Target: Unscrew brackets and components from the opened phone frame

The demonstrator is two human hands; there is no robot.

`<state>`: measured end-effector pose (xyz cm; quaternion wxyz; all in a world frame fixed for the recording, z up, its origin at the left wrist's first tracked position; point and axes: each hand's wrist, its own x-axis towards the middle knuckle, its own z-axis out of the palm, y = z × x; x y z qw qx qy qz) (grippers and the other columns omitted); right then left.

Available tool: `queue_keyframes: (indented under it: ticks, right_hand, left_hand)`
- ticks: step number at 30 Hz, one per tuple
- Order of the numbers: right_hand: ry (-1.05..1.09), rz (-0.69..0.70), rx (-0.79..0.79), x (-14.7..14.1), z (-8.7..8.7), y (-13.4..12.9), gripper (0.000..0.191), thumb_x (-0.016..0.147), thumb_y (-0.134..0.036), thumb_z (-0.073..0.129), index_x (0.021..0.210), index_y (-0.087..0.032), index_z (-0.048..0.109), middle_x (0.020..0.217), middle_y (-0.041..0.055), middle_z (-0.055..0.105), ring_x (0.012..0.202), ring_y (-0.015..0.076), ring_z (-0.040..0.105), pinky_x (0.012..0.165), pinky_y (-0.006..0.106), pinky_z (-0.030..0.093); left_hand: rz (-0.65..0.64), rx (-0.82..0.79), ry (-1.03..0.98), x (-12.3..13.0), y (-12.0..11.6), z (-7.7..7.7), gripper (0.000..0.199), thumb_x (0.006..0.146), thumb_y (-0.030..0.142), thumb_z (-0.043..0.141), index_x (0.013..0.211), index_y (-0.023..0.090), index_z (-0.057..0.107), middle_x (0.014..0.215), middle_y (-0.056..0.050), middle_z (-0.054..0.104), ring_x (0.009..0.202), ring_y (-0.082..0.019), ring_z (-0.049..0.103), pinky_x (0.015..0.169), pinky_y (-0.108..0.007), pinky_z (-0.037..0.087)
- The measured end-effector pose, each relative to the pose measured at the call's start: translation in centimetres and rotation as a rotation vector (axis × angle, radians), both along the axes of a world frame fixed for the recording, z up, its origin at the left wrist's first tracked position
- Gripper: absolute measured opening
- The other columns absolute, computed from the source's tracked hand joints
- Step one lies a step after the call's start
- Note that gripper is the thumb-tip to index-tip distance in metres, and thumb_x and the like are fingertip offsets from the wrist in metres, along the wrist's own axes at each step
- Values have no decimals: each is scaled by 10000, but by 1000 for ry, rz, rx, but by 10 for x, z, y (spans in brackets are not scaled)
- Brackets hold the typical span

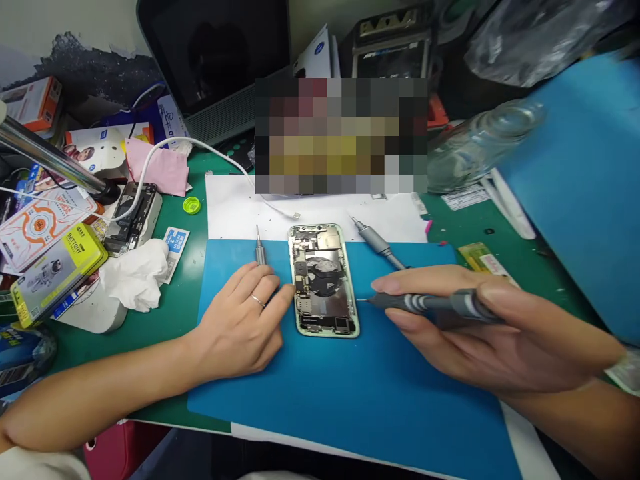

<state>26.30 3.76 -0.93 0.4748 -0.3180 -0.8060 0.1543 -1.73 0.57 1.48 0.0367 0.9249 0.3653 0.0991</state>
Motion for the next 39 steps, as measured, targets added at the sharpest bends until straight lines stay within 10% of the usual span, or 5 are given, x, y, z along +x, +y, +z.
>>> queue_keyframes:
  ticks: [3, 29, 39]
  right_hand:
    - [-68, 111, 97, -3, 6, 2, 927, 815, -75, 698, 1570, -372, 249, 913, 25, 781, 738, 206, 763, 567, 315, 660]
    - [-38, 88, 106, -8, 9, 2, 877, 845, -113, 685, 1559, -401, 263, 904, 8, 787, 755, 219, 767, 591, 348, 680]
    - [-32, 153, 191, -7, 10, 6, 906, 805, -17, 699, 1575, -256, 286, 899, 72, 780, 749, 225, 761, 596, 339, 674]
  left_hand:
    - [-17, 10, 38, -2, 4, -1, 438, 891, 156, 465, 1301, 25, 543, 1193, -214, 619, 1195, -354, 561, 1080, -530, 485]
    - [-233, 175, -24, -6, 9, 7, 285, 992, 70, 433, 1249, 108, 550, 1063, -123, 715, 816, -186, 635, 720, -325, 562]
    - [-41, -21, -33, -4, 14, 2, 229, 940, 249, 515, 1094, 109, 610, 1127, -143, 633, 1132, -287, 574, 1128, -521, 404]
